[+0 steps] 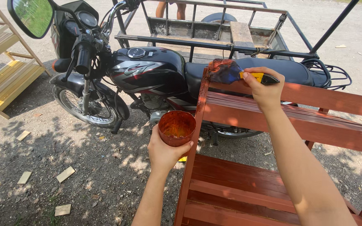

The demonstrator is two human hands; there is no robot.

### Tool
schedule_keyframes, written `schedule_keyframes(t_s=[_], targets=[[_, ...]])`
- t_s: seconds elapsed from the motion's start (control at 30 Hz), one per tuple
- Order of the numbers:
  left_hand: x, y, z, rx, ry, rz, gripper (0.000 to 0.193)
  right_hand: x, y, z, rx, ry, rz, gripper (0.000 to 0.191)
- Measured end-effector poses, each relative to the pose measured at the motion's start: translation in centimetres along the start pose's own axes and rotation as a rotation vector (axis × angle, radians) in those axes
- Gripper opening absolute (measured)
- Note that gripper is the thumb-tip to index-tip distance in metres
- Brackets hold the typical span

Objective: The person applies reddish-brown paint to a wooden shelving unit using a paintbrush. They hold a small container of paint in one hand and brush the slats and frame of the unit, moving around the piece to cover different sections.

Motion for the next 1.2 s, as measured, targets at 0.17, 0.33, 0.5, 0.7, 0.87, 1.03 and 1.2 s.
schedule_keyframes(t_s=[0.17,0.33,0.5,0.7,0.87,1.03,1.2], targets=[[0.3,1.0,-0.4,-0.050,0.059,0.022,0.088,-0.1,6.2,0.5,0.035,0.100,-0.146,0.012],[0.5,1.9,-0.6,-0.038,0.052,0.034,0.091,-0.6,5.3,0.1,0.030,0.102,-0.196,0.011],[0.8,4.3,-0.9,-0.031,0.048,0.053,0.090,-1.1,2.7,-0.1,0.161,0.137,-0.169,0.010],[1.3,8.4,-1.9,0.031,0.026,0.082,0.092,-1.8,17.8,3.1,0.037,0.192,-0.408,0.013],[2.5,12.6,-3.1,0.017,-0.042,0.129,0.095,-2.3,19.7,2.5,0.092,0.221,-0.603,0.019],[3.4,16.1,-3.2,-0.008,0.012,0.149,0.087,-2.1,9.9,1.1,0.283,0.336,-0.362,0.012],[4.2,18.0,-3.4,-0.026,0.032,0.149,0.082,-1.5,14.3,2.3,0.275,0.274,-0.367,0.012]])
Point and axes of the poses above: each hand's wrist, its own y-axis away from the middle knuckle, its own x-axis out of the back of the hand, z = x × y, the point moved 1 cm from there along -y, towards the middle knuckle, and after that the axes turned 9 degrees about -y, right-handed, at the moved point
